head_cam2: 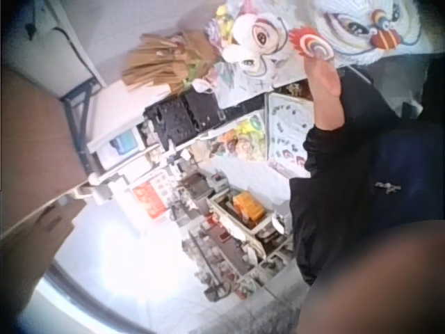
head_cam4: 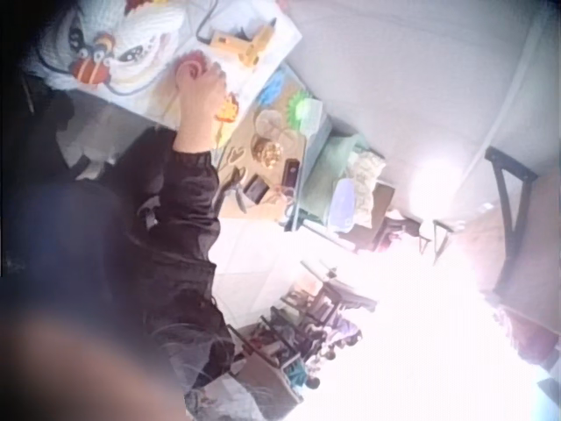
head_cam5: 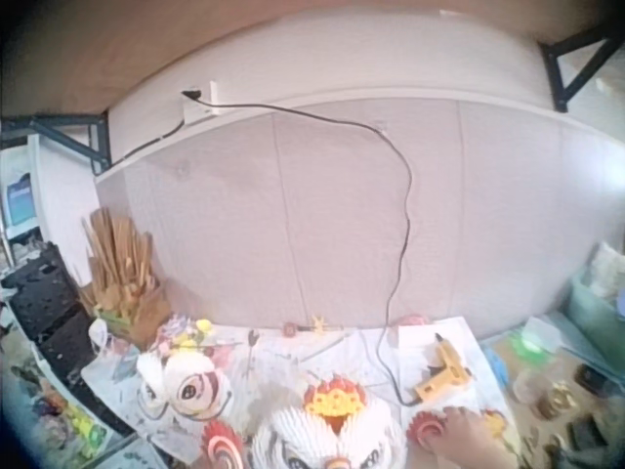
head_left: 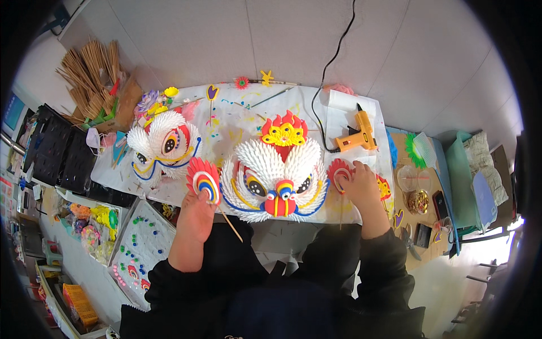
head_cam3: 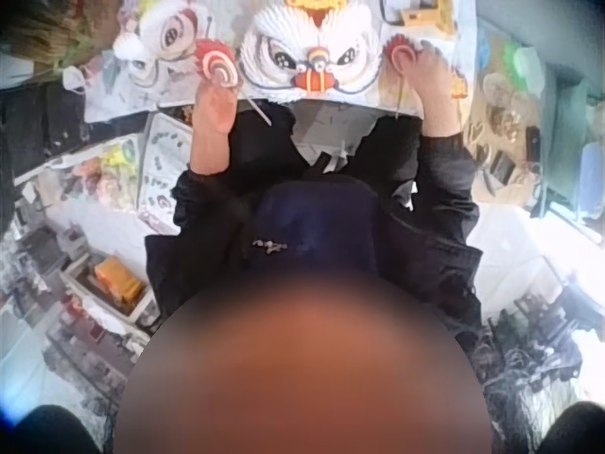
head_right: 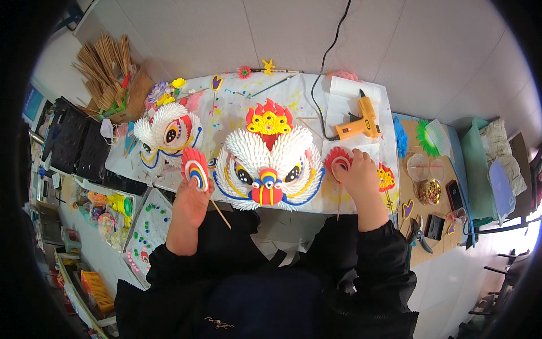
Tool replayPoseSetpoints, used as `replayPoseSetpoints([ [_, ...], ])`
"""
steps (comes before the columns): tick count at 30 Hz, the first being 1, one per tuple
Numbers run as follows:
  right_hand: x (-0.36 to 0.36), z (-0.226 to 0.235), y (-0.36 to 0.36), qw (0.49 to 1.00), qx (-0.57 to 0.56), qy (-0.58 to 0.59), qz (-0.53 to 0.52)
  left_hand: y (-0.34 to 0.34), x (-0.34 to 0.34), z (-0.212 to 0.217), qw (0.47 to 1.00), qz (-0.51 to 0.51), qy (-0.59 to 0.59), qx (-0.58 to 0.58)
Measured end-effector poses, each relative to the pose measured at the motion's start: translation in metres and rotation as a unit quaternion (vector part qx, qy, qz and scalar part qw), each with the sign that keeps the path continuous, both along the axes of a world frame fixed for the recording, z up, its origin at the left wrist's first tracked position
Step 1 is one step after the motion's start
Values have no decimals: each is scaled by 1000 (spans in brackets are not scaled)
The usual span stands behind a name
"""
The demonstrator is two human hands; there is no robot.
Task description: The person assembles decorative elements for a lion dance mask by attaching colorful paper cutouts to wooden sticks and trimming them with shears. They then affix small foam pieces to the mask using a hot glue gun and a brush, and finally attach a heart-shaped cutout to the mask.
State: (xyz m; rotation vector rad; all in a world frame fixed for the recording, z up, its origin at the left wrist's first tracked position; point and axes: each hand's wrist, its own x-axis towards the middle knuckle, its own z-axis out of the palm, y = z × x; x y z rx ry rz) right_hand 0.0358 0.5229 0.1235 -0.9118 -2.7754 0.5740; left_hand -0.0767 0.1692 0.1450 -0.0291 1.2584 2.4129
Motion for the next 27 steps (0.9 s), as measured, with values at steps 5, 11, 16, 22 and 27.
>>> replayPoseSetpoints([
  [5,-11,6,-5,998,-35,-51,-20,-4,2,3,994,-71,71,31],
  [11,-14,4,1,992,-108,-56,-16,-11,0,2,996,-60,52,43],
  [16,-4,1,2,978,-206,-1,-28,-12,-1,0,995,-68,44,50],
  [22,29,20,11,852,-503,144,-9,-13,2,1,995,-48,64,54],
  [27,58,62,20,666,-600,441,-24,-15,-18,37,947,76,210,-229],
])
